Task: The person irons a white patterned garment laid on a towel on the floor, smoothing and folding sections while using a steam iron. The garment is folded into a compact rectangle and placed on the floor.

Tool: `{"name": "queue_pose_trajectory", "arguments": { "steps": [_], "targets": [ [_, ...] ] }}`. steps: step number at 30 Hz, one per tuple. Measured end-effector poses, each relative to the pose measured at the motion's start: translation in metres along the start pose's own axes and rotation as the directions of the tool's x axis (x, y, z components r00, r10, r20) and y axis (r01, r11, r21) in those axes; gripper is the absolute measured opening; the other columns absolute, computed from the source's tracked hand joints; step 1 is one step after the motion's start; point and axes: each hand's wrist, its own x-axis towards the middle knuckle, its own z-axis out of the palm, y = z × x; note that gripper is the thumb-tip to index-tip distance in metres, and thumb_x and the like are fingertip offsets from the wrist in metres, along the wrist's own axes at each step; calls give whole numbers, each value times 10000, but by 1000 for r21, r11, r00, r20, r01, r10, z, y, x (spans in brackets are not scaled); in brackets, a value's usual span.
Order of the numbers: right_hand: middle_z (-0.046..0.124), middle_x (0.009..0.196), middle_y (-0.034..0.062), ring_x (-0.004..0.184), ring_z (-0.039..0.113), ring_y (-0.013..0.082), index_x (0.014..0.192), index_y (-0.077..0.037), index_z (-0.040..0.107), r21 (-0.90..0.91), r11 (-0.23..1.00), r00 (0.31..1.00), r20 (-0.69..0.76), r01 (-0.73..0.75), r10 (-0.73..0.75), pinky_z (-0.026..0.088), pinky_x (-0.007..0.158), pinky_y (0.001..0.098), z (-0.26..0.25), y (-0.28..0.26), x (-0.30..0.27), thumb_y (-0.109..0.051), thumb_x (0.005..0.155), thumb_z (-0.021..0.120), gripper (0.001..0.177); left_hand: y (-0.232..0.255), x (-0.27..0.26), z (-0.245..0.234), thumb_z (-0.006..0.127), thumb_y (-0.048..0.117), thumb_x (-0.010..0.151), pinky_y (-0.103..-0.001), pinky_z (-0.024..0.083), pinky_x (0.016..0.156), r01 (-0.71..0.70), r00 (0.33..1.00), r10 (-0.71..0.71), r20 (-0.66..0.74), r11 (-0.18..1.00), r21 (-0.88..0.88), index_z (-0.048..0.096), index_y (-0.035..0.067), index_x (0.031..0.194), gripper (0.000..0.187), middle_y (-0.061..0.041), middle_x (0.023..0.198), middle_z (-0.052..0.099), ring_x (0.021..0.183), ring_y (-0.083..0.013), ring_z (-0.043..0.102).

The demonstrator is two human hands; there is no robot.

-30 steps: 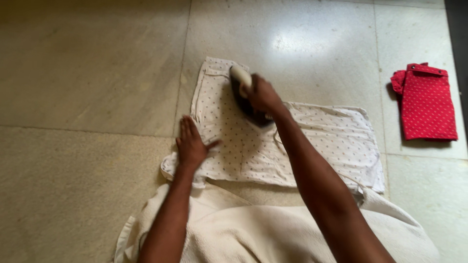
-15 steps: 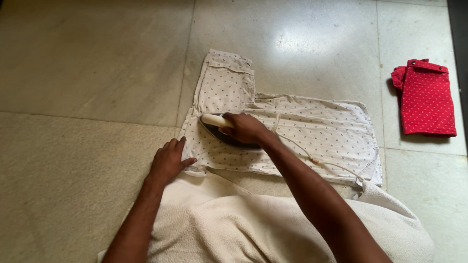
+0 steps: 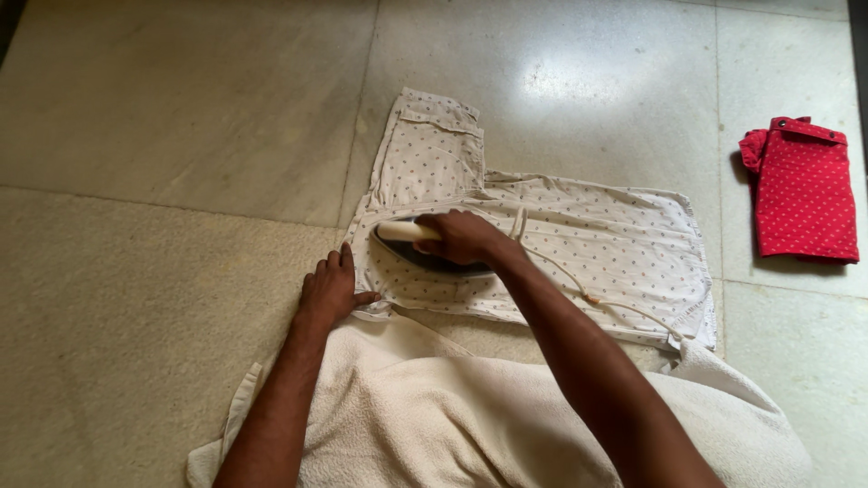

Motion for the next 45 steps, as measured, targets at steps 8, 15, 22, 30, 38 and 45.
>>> {"name": "queue_pose_trajectory", "arguments": {
  "steps": [8, 15, 22, 30, 38, 45],
  "targets": [
    [758, 1176, 98, 977, 732, 284, 1430, -204, 582, -2, 988, 986, 53, 157, -157, 571, 904, 472, 0, -12, 18, -456, 960, 634, 537, -2, -1, 3, 876, 587, 696, -525, 523, 952, -7, 999, 6, -36, 999, -37, 181, 112, 1629, 1256, -199, 1400, 500, 1202, -389, 555],
    [752, 1201, 59, 973, 749, 254, 1451, -260, 567, 6, 998, 978, 201, 62, -62, 583, 900, 453, -13, -9, -8, -451, 928, 642, 562, 6, 5, 3, 879, 617, 695, -544, 537, 931, 50, 997, -52, 59, 998, 35, 152, 77, 1635, 1305, -221, 1437, 453, 1229, -387, 536],
    [760, 1199, 50, 974, 734, 246, 1459, -262, 565, -40, 997, 973, 225, 68, -57, 563, 914, 452, -15, 14, -38, -467, 934, 632, 568, 12, 4, 2, 887, 590, 694, -566, 533, 941, 85, 994, -89, 58, 995, 59, 141, 112, 1650, 1304, -200, 1449, 438, 1262, -394, 514],
    [762, 1192, 51, 988, 731, 242, 1474, -241, 544, -55, 995, 967, 246, 87, -71, 569, 916, 456, -9, 48, -84, -491, 941, 613, 592, 11, 7, 6, 891, 598, 680, -590, 522, 944, 98, 993, -101, 53, 994, 54, 154, 118, 1646, 1307, -189, 1441, 447, 1266, -396, 510],
    [754, 1211, 57, 1013, 736, 260, 1501, -254, 502, -46, 999, 966, 255, -19, 30, 571, 929, 460, -15, 69, -137, -492, 928, 628, 633, 5, 8, 13, 870, 629, 679, -603, 521, 934, 72, 997, -73, 5, 996, 42, 159, 125, 1655, 1309, -201, 1437, 455, 1251, -418, 518],
    [744, 1256, 59, 1098, 715, 265, 1478, -257, 530, -18, 999, 977, 205, -50, 53, 557, 979, 450, -27, 103, -183, -480, 898, 686, 641, 3, 10, 13, 829, 701, 676, -610, 512, 945, 80, 996, -83, 37, 994, 76, 118, 140, 1659, 1337, -198, 1471, 420, 1283, -404, 494]
  ]
}}
